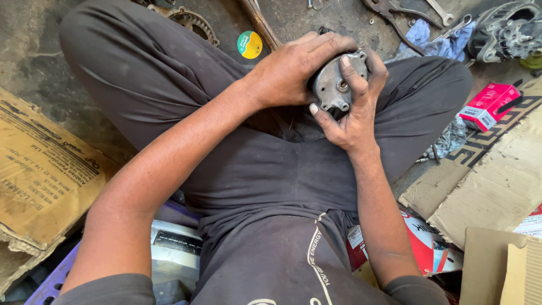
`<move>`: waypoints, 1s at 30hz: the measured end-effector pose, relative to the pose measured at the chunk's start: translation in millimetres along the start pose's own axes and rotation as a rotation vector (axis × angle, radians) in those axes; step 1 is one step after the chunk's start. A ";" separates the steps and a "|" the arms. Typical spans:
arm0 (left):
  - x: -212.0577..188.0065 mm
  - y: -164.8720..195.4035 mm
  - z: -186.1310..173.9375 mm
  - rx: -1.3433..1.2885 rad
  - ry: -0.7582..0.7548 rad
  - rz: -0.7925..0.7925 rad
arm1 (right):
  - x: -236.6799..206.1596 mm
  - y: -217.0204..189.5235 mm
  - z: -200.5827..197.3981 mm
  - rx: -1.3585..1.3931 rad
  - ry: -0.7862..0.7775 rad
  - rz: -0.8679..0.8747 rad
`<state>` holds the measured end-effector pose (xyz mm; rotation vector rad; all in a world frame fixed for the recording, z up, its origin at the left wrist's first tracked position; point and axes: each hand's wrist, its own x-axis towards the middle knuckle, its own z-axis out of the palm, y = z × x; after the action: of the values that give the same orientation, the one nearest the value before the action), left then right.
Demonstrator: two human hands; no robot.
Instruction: The person sits on the floor and assembles a mechanical part by hand, using a wooden mallet to tap components into place. The person repeatedly aligns and secures the parts, occasionally adjusting the assembly with both hands.
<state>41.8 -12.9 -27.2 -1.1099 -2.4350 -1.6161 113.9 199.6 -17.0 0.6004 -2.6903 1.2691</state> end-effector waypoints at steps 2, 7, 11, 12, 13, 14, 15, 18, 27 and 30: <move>0.6 0.2 -0.8 0.008 -0.018 -0.005 | -0.5 0.2 0.4 0.005 0.002 0.004; 0.5 1.8 -0.2 0.017 -0.040 -0.005 | -1.3 2.0 2.0 -0.024 0.019 -0.008; -0.2 1.1 1.1 0.012 -0.016 0.013 | 1.2 3.9 1.5 -0.001 0.014 -0.010; -0.4 0.7 1.2 0.015 -0.009 0.009 | 2.4 4.0 0.6 0.002 0.009 -0.010; -0.4 0.2 1.2 0.025 0.004 0.006 | 3.8 4.0 -0.7 -0.004 0.001 -0.008; -0.6 -0.1 0.9 0.034 0.015 0.003 | 5.2 3.6 -2.1 -0.009 -0.006 -0.006; -0.3 -0.2 0.7 0.044 0.025 0.003 | 6.8 3.1 -3.8 -0.013 -0.015 -0.010; 1.6 0.6 0.0 0.037 0.030 -0.020 | 12.7 1.6 -8.6 -0.018 -0.031 -0.027; 3.2 3.9 -5.8 -0.006 0.048 -0.023 | 25.0 -1.7 -10.5 -0.069 -0.033 -0.018; 1.5 2.6 -4.0 0.024 0.032 -0.063 | 25.4 -1.1 -8.5 -0.093 -0.026 -0.025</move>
<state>40.7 -14.8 -22.7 -1.0068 -2.4864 -1.6036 90.5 197.7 -4.2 0.6403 -2.7360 1.1305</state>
